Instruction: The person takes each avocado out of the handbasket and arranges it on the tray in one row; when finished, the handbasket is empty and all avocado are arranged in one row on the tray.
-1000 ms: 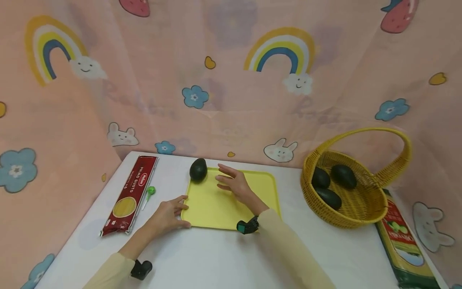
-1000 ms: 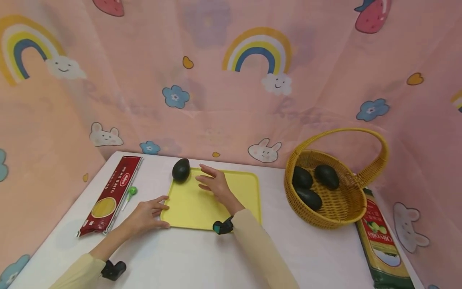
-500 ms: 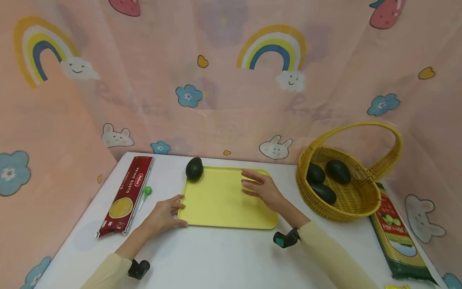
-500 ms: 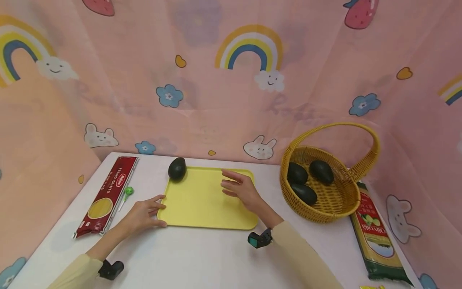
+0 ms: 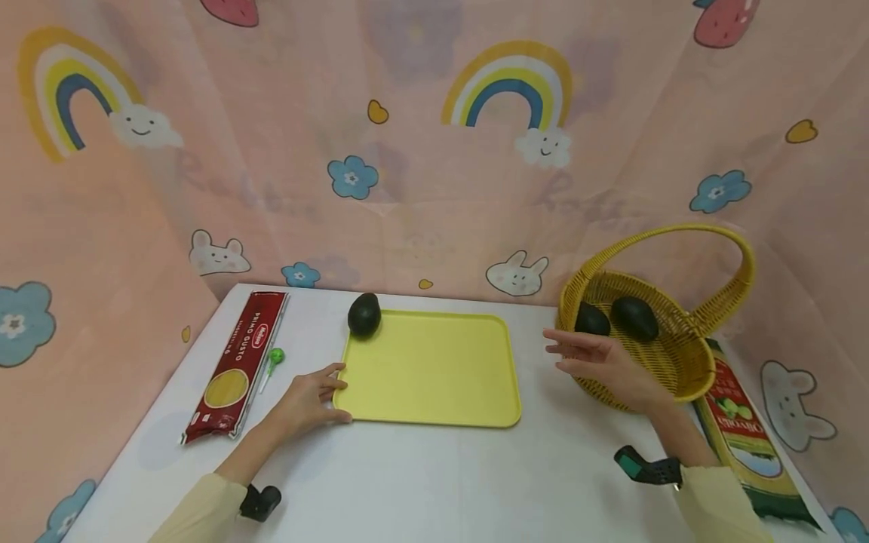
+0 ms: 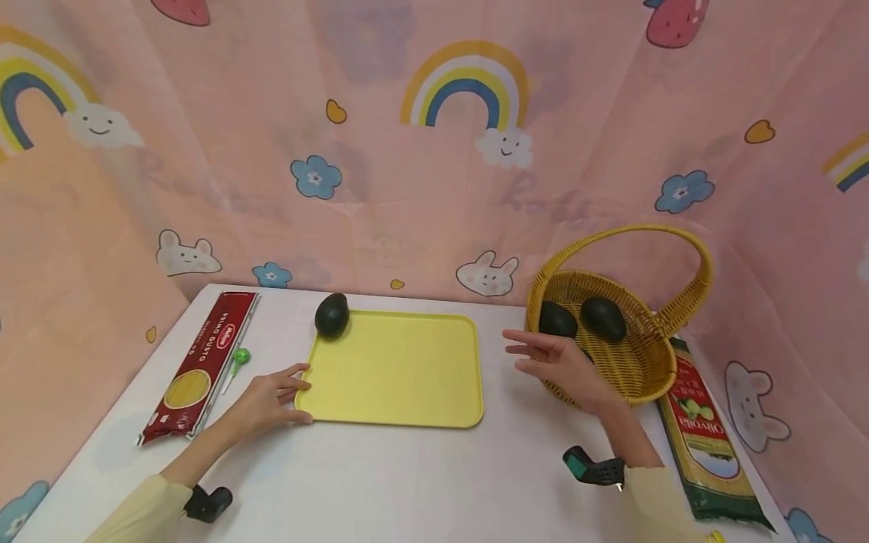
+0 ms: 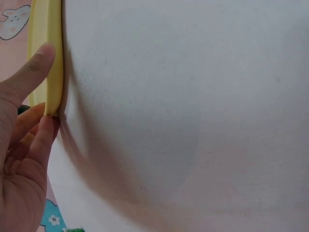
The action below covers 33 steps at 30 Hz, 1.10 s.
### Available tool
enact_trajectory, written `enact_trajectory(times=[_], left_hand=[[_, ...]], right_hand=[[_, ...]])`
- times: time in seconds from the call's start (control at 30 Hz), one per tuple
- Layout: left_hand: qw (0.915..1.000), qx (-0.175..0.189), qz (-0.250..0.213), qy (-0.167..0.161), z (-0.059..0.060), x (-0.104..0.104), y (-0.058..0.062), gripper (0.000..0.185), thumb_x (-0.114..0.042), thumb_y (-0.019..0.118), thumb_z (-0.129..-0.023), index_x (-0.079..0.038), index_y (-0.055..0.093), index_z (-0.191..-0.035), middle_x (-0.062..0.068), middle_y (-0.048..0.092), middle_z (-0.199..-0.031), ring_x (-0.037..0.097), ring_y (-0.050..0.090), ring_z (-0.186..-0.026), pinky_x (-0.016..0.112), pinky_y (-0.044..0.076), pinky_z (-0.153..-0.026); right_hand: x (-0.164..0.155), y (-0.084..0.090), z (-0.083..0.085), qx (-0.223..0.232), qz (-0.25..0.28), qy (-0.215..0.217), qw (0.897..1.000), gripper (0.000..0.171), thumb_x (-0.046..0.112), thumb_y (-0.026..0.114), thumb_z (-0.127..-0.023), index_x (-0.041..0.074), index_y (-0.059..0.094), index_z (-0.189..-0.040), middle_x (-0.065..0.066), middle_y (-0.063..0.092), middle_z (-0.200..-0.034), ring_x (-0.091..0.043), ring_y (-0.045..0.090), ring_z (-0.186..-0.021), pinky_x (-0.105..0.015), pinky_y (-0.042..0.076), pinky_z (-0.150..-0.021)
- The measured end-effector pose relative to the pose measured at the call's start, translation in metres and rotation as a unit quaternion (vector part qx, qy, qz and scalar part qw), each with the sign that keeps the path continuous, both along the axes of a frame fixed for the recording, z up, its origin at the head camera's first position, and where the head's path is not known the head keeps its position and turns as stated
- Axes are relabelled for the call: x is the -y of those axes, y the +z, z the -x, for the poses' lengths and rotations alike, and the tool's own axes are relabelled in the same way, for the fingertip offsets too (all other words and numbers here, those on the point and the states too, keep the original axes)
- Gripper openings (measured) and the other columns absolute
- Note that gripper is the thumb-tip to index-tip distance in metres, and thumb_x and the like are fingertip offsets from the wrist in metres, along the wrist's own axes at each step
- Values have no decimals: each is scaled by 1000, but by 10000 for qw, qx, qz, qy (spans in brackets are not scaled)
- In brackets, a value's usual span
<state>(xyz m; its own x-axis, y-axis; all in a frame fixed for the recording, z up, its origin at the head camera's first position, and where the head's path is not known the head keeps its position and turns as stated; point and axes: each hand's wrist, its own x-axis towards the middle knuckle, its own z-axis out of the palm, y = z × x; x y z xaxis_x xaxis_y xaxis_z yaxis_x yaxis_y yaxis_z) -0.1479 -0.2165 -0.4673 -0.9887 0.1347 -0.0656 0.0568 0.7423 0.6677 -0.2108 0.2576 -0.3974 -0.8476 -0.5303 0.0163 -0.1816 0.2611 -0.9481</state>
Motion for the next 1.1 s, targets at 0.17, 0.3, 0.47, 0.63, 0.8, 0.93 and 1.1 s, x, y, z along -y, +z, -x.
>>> enact_trajectory(times=[0.17, 0.3, 0.47, 0.63, 0.8, 0.93, 1.1], left_hand=[[10000, 47, 25, 32, -1, 1, 2, 59, -21, 89, -65, 1, 67, -116, 14, 47, -143, 30, 59, -116, 36, 51, -95], [9999, 89, 33, 71, -1, 2, 2, 60, -21, 89, -65, 1, 66, -117, 14, 47, -143, 31, 59, -116, 37, 51, -95], [9998, 141, 22, 98, -2, 1, 0, 62, -21, 89, -65, 0, 65, -119, 15, 48, -142, 31, 59, -115, 35, 51, -94], [9997, 207, -19, 121, -2, -1, -3, 62, -21, 89, -65, -1, 66, -118, 13, 48, -143, 30, 59, -116, 34, 52, -94], [9998, 152, 24, 84, 0, -4, -4, 62, -22, 88, -65, -1, 65, -119, 12, 49, -142, 29, 59, -116, 34, 52, -94], [9999, 128, 67, 80, 0, -3, -2, 62, -21, 89, -65, -1, 66, -119, 13, 49, -142, 29, 60, -115, 34, 52, -93], [9999, 121, 25, 93, 1, -2, 1, 66, -22, 89, -65, -1, 63, -123, 14, 51, -139, 29, 61, -114, 34, 53, -92]], right_hand=[[-55, 5, 15, -108, -217, 187, 9995, 46, 4, 54, -97, -2, 43, -141, 7, 53, -136, -7, 53, -122, -19, 51, -91], [-90, 0, 28, 145, -317, 171, 9992, 48, 3, 49, -99, -3, 36, -145, 16, 52, -134, 2, 51, -120, -12, 47, -91], [-113, -10, 39, 842, -936, -62, 9920, 55, 13, 52, -100, -1, 29, -148, 2, 45, -143, 7, 51, -116, -22, 48, -96], [-121, -20, 48, 1234, -1459, -103, 9815, 59, 21, 56, -98, 2, 31, -148, -12, 31, -152, 8, 51, -111, -41, 47, -101], [-126, -22, 55, 1793, -1353, 192, 9743, 55, 22, 50, -101, 4, 30, -149, -1, 27, -151, 6, 46, -115, -46, 44, -104], [-126, -21, 59, 2149, -1150, 318, 9693, 54, 21, 49, -102, 5, 30, -149, 7, 40, -144, 4, 51, -113, -47, 45, -102], [-118, -23, 64, 2241, -951, 343, 9693, 57, 15, 51, -101, 5, 26, -151, 1, 41, -144, -4, 56, -114, -45, 47, -101]])
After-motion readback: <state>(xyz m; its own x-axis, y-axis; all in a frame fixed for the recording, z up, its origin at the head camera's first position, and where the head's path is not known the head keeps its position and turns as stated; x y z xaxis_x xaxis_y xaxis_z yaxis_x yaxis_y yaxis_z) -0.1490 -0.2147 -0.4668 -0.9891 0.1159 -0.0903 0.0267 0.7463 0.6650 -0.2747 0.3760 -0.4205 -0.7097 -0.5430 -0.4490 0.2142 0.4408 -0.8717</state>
